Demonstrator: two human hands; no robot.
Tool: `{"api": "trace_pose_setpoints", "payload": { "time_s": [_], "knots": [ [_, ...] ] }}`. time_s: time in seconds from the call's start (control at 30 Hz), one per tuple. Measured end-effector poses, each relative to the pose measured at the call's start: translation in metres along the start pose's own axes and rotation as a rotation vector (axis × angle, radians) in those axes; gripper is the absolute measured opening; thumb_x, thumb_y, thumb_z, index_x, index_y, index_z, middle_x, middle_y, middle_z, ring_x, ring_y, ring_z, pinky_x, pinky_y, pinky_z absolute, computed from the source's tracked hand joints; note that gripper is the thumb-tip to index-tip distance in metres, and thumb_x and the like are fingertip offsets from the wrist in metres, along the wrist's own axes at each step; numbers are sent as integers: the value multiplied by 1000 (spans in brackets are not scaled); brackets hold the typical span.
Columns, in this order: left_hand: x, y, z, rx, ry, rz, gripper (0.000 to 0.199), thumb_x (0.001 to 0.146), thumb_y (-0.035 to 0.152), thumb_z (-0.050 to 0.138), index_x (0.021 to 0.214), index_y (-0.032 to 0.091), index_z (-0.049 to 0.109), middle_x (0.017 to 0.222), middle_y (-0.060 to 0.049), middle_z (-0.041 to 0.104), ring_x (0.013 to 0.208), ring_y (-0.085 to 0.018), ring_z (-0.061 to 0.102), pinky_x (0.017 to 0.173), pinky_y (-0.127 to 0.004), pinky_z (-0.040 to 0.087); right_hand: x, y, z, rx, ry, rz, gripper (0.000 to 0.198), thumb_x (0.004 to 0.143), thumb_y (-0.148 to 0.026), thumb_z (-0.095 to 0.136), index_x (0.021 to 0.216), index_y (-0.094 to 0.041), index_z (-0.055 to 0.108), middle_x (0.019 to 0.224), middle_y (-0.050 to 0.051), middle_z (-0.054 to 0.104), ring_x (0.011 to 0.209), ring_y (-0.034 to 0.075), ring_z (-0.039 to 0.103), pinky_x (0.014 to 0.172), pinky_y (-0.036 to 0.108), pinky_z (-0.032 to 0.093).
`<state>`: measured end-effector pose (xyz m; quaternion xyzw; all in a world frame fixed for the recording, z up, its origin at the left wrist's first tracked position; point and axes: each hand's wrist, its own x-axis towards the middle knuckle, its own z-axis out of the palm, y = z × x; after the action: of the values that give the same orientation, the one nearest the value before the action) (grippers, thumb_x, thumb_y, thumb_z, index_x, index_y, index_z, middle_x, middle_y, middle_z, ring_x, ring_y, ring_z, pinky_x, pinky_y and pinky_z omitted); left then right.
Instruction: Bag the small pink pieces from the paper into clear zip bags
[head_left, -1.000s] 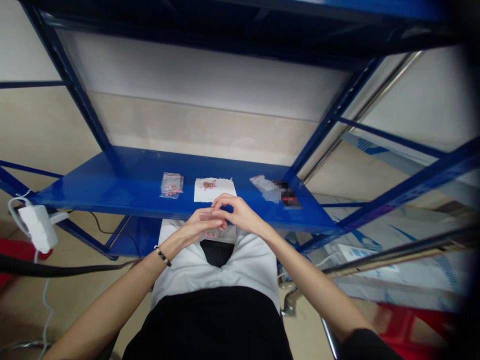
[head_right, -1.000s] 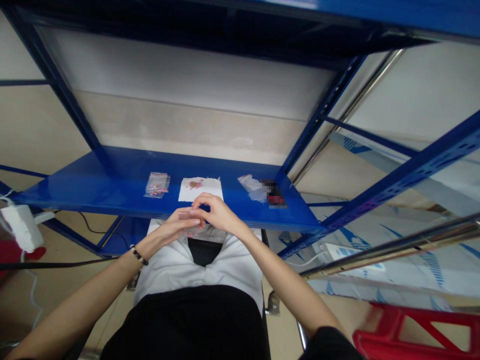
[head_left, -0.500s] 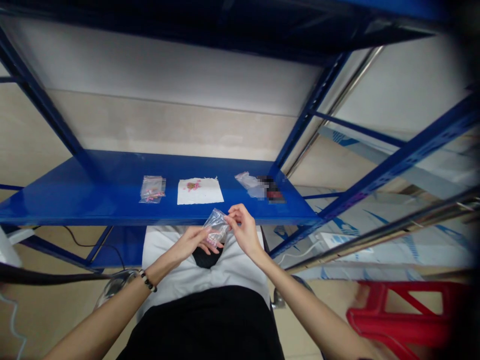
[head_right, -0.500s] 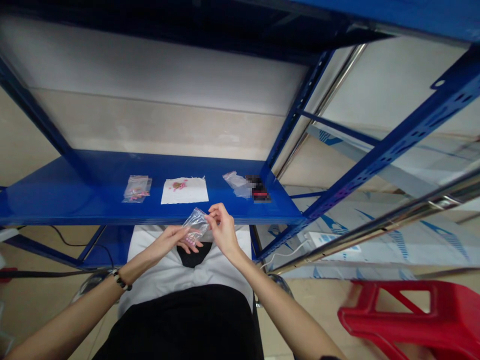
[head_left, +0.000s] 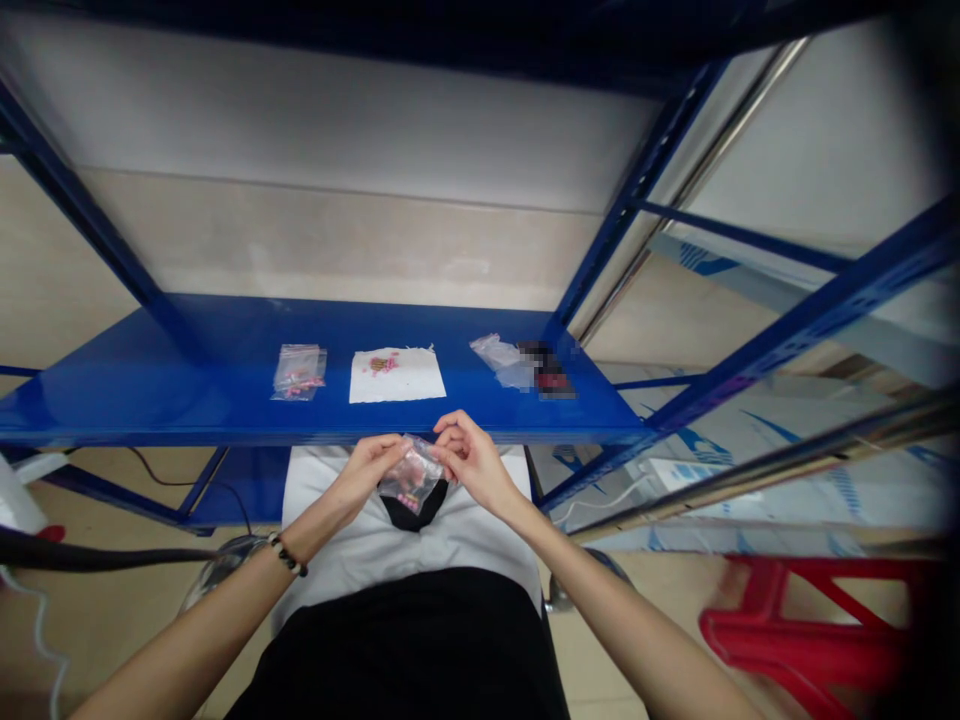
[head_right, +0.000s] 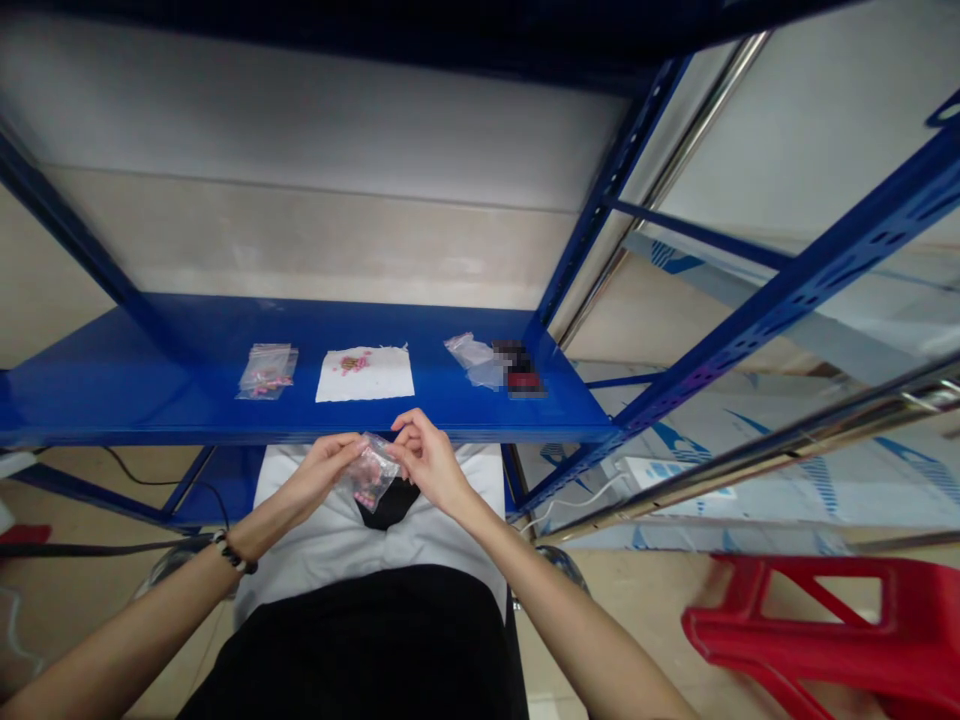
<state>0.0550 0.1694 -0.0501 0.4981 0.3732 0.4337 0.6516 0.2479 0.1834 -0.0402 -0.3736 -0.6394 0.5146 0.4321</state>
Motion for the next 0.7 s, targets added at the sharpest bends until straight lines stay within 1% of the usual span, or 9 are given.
{"api": "trace_pose_setpoints", "payload": {
  "time_s": [0.1,0.2,0.27,0.37,0.4,0.47,0.5,0.57,0.7],
  "knots": [
    [1,-1,0,-42,9,-22,31,85,44,65,80,13,63,70,-5,69,60,-16,63,59,-24,48,1,-1,1,39,-31,1,25,84,-27,64,101,-22,47,69,-6,53,46,8,49,44,19,37],
    [2,-1,1,-51,10,-28,30,85,44,65,84,14,60,71,-5,68,59,-16,63,56,-25,48,1,-1,0,18,-53,4,27,84,-28,65,105,-22,48,68,-6,52,49,8,49,48,20,39],
    [2,-2,1,-28,22,-14,29,85,43,65,86,14,61,71,-5,68,60,-16,64,56,-24,48,1,-1,-1,0,-53,8,30,84,-29,66,107,-22,48,70,-5,53,53,9,50,51,20,40],
    [4,-4,-1,-6,80,38,27,85,42,65,87,14,62,73,-4,67,63,-16,63,58,-23,48,1,0,-1,-7,-41,33,36,83,-34,68,111,-21,52,74,-3,57,62,12,54,57,21,44],
    [4,-4,-2,-5,102,54,27,85,42,66,86,15,62,74,-4,67,64,-15,63,59,-23,48,0,0,0,-3,-57,50,34,83,-37,68,109,-20,55,75,-1,59,65,12,56,60,22,45],
    [5,-4,-2,2,134,81,28,84,43,67,84,15,63,74,-3,67,65,-15,61,61,-23,47,-1,-1,1,9,-113,78,28,86,-42,64,96,-16,63,76,2,61,69,14,57,64,24,45],
    [5,-3,-2,12,144,92,28,83,43,68,82,15,63,73,-3,66,65,-14,60,61,-23,46,-1,-1,1,14,-132,81,29,88,-44,62,86,-15,64,75,2,62,69,14,57,65,25,45],
    [5,0,-1,34,163,117,28,82,42,69,79,15,63,70,-2,64,63,-13,58,60,-22,44,-1,-3,2,15,-125,70,36,90,-45,59,72,-15,63,70,2,61,67,14,55,65,25,43],
    [2,5,4,66,193,178,25,84,39,68,76,15,65,69,-2,64,64,-14,57,63,-22,43,0,-5,3,27,-69,55,38,90,-44,58,66,-15,63,66,2,61,64,14,52,64,25,41]
  ]
}}
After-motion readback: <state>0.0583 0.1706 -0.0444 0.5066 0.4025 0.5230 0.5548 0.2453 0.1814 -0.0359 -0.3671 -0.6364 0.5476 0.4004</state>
